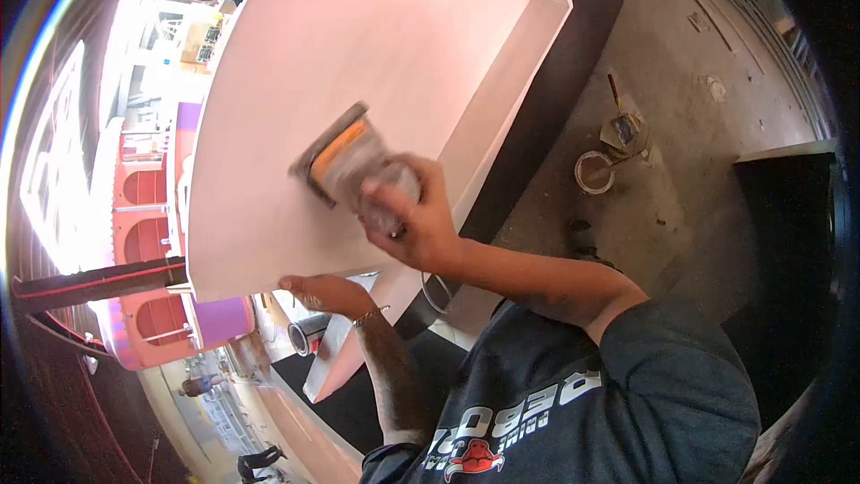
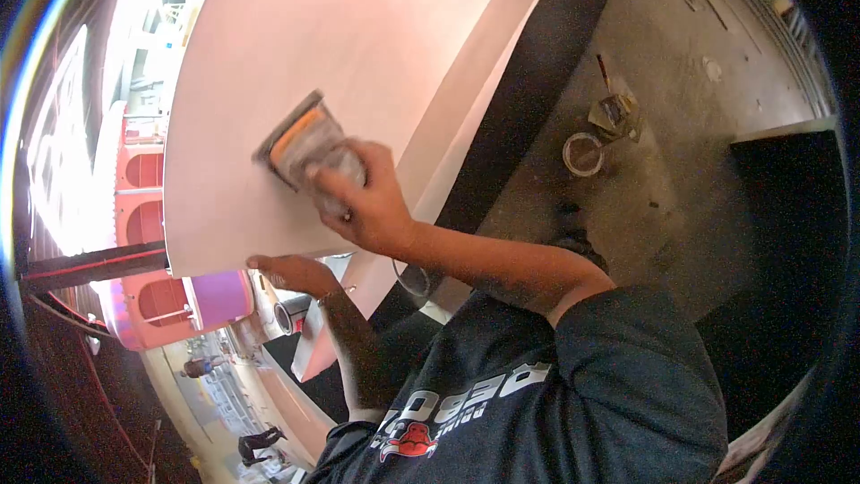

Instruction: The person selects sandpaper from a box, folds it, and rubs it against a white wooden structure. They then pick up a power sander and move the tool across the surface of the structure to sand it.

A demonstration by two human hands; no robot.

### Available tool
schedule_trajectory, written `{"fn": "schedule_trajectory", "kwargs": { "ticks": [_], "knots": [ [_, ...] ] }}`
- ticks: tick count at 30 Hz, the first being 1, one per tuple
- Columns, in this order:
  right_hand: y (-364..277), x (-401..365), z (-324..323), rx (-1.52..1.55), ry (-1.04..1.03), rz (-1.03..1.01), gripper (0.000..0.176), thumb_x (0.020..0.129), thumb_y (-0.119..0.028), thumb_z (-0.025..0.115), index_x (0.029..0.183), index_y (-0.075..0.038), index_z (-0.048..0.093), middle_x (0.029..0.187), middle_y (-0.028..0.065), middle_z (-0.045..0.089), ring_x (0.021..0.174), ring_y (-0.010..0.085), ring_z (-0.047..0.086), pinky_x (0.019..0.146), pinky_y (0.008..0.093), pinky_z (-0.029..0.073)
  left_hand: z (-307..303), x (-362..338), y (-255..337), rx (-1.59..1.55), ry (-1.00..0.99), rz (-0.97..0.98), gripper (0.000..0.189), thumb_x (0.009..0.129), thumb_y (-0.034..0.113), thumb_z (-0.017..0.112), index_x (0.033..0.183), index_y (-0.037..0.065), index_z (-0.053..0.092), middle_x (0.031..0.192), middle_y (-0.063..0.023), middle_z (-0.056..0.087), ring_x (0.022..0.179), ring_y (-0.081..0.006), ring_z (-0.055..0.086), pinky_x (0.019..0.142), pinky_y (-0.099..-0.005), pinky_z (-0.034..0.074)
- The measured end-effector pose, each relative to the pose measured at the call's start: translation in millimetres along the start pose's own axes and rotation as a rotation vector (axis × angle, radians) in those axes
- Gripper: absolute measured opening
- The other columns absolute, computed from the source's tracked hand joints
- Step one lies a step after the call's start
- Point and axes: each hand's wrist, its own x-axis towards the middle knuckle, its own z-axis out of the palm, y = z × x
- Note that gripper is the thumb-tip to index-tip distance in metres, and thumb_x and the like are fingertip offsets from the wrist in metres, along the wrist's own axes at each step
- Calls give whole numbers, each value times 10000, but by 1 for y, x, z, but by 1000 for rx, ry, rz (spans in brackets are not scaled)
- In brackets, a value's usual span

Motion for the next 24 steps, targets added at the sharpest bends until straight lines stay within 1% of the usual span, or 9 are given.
{"fn": "schedule_trajectory", "kwargs": {
  "ticks": [2,4,7,10,14,15,18,22,24],
  "knots": [
    [9,-3,-3,1,-139,-234,736,612,-92,860,1277,-290,616,1339,216,466,1173,427,477,978,524,446,-5,-5,11,-81,-19,147,750,1050,549,401,1266,-160,520,1216,-317,589,1057,-355,606,915,-454,494],
    [18,3,-13,-1,-176,-237,727,616,-82,853,1268,-304,620,1334,200,474,1154,418,478,960,523,455,-10,9,9,-14,-41,122,677,1046,503,452,1223,-144,543,1177,-306,616,1019,-344,637,872,-440,521],
    [33,24,-24,-27,-73,-222,744,613,-97,857,1285,-290,603,1325,198,478,1162,419,484,960,515,461,-6,15,13,284,32,303,644,1023,489,514,1206,-126,554,1156,-307,633,1001,-356,661,838,-432,543],
    [50,60,-44,-59,13,-97,761,621,-115,853,1317,-233,569,1318,211,468,1158,427,499,963,503,468,8,11,11,342,198,257,641,935,413,693,1265,-106,514,1186,-309,628,1020,-383,662,876,-452,552],
    [72,113,-69,-72,251,69,732,684,-148,829,1335,-70,504,1289,229,448,1140,425,519,984,469,465,11,18,2,351,236,169,637,911,371,728,1272,-103,502,1204,-306,621,1028,-388,659,877,-454,559],
    [83,126,-73,-90,298,56,721,708,-165,823,1339,-55,494,1227,214,476,1141,386,526,977,457,469,12,10,15,311,221,142,648,909,378,725,1272,-107,494,1207,-308,618,1034,-393,655,874,-457,561],
    [105,158,-93,-80,375,117,715,745,-239,813,1361,-65,494,1131,190,533,1104,340,552,945,438,478,11,8,14,319,224,141,671,907,395,716,1272,-115,478,1202,-314,613,1043,-405,646,862,-464,565],
    [125,201,-116,118,432,361,736,746,-296,813,1380,-87,502,1151,188,542,1029,318,590,938,397,489,10,9,16,468,253,109,707,906,423,702,1273,-129,454,1181,-328,611,1025,-423,642,837,-478,567],
    [114,217,-128,306,424,410,714,821,-208,777,1417,-45,418,1085,131,598,758,160,620,583,288,546,8,14,4,454,266,171,688,915,410,695,1264,-132,455,1164,-328,615,1003,-426,646,829,-479,568]
  ]
}}
